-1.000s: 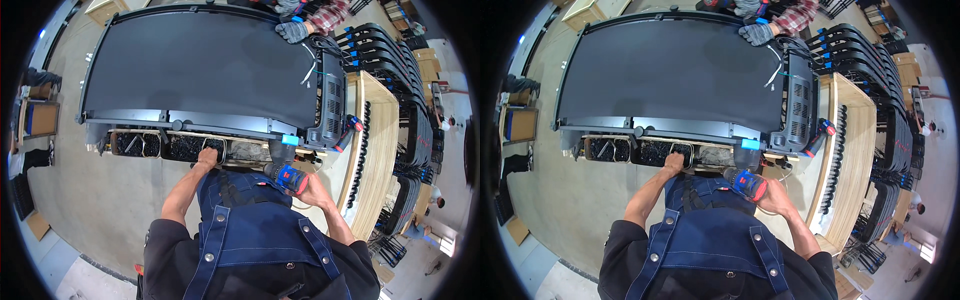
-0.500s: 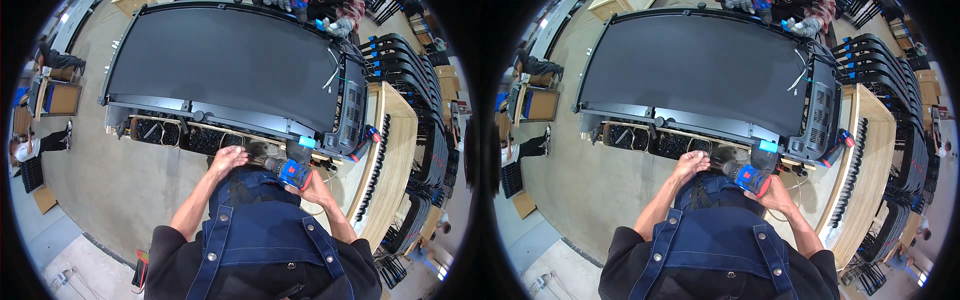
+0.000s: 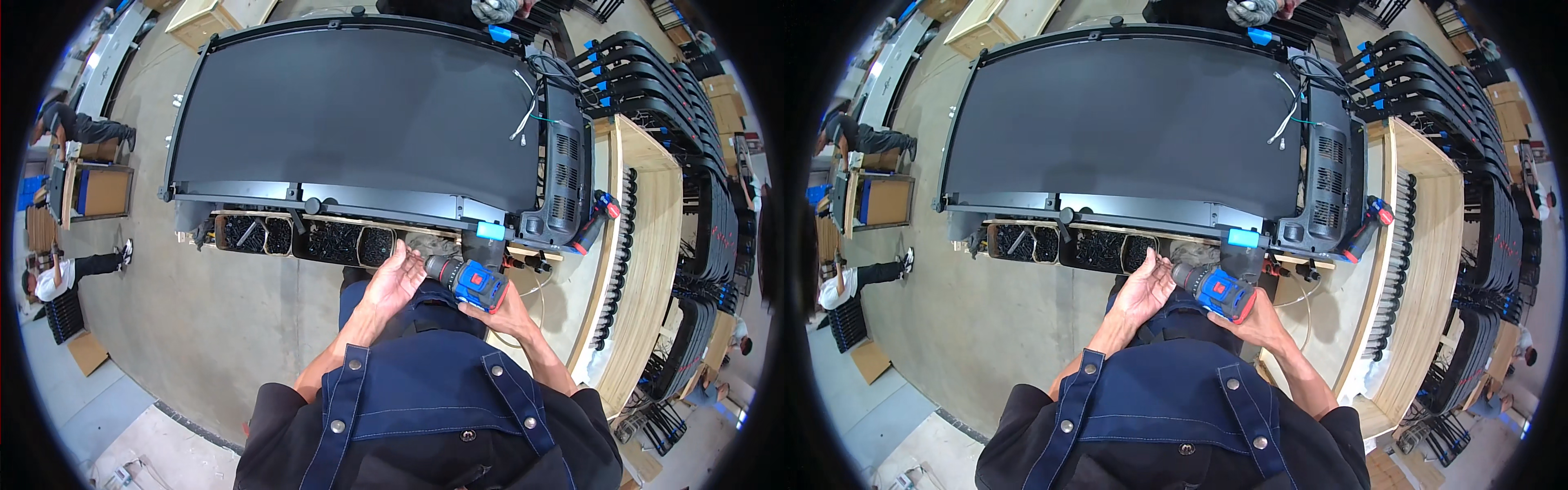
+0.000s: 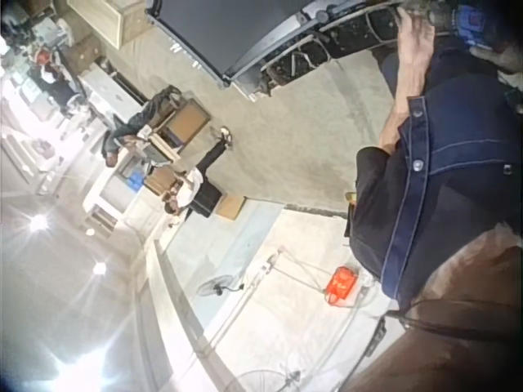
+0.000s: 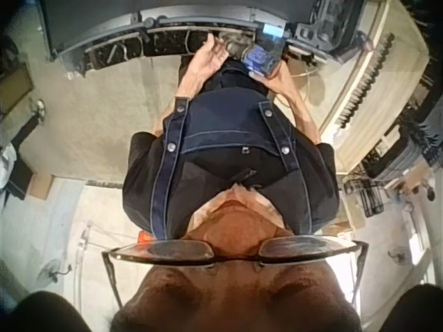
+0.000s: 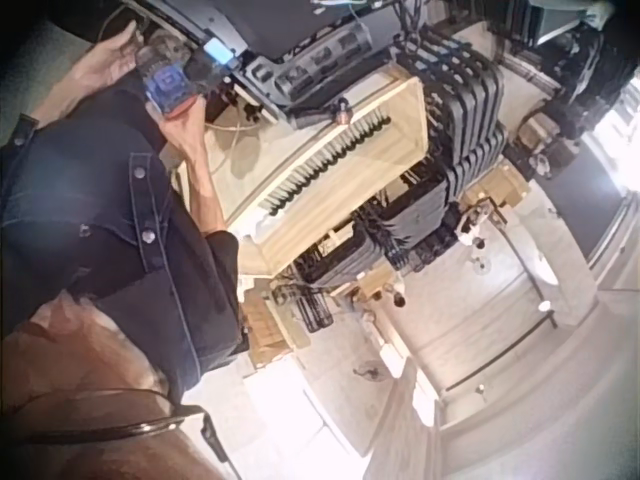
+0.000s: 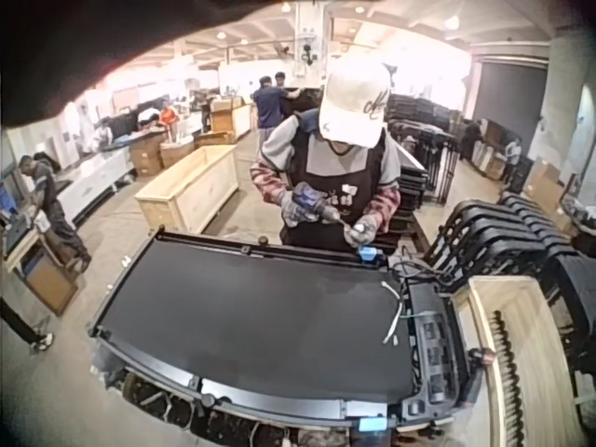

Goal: The recorder is assembling various components of a treadmill, including the motor shroud and electrical wiring, using power tools.

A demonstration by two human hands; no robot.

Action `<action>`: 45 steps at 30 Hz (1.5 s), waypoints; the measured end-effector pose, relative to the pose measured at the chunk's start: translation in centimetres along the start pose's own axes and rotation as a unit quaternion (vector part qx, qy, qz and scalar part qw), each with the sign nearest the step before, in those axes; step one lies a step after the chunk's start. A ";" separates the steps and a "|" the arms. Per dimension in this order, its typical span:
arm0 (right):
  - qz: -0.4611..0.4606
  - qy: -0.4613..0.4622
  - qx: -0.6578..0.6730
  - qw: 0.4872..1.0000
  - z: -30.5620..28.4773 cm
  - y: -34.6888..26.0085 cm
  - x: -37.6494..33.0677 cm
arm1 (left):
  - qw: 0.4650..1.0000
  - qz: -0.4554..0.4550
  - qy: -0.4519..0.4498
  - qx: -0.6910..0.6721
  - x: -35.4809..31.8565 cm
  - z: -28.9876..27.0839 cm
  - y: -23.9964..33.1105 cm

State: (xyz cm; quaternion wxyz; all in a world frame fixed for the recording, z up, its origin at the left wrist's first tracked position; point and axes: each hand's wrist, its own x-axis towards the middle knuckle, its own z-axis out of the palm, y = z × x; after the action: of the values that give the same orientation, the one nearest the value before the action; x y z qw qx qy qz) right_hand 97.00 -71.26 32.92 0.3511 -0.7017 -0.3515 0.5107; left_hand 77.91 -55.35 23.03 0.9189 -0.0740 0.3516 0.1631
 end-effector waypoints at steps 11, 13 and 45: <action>-0.129 0.061 -0.123 0.982 -0.5 -1.6 -1.4 | 0.975 0.077 0.047 0.202 -1.1 5.3 -1.1; -0.119 0.054 -0.152 0.980 -1.2 -2.2 -1.7 | 0.985 0.042 0.033 0.166 -0.2 5.6 -1.3; 0.148 -0.004 -0.399 0.905 -7.2 -12.2 7.2 | 0.907 0.133 -0.079 0.393 1.7 10.5 -0.6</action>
State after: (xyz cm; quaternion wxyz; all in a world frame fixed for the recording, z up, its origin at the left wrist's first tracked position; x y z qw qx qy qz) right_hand 103.99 -59.96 41.57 -0.0388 -0.8250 -0.4194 0.3768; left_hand 85.84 -52.82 29.70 0.8682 0.3531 0.3205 0.1376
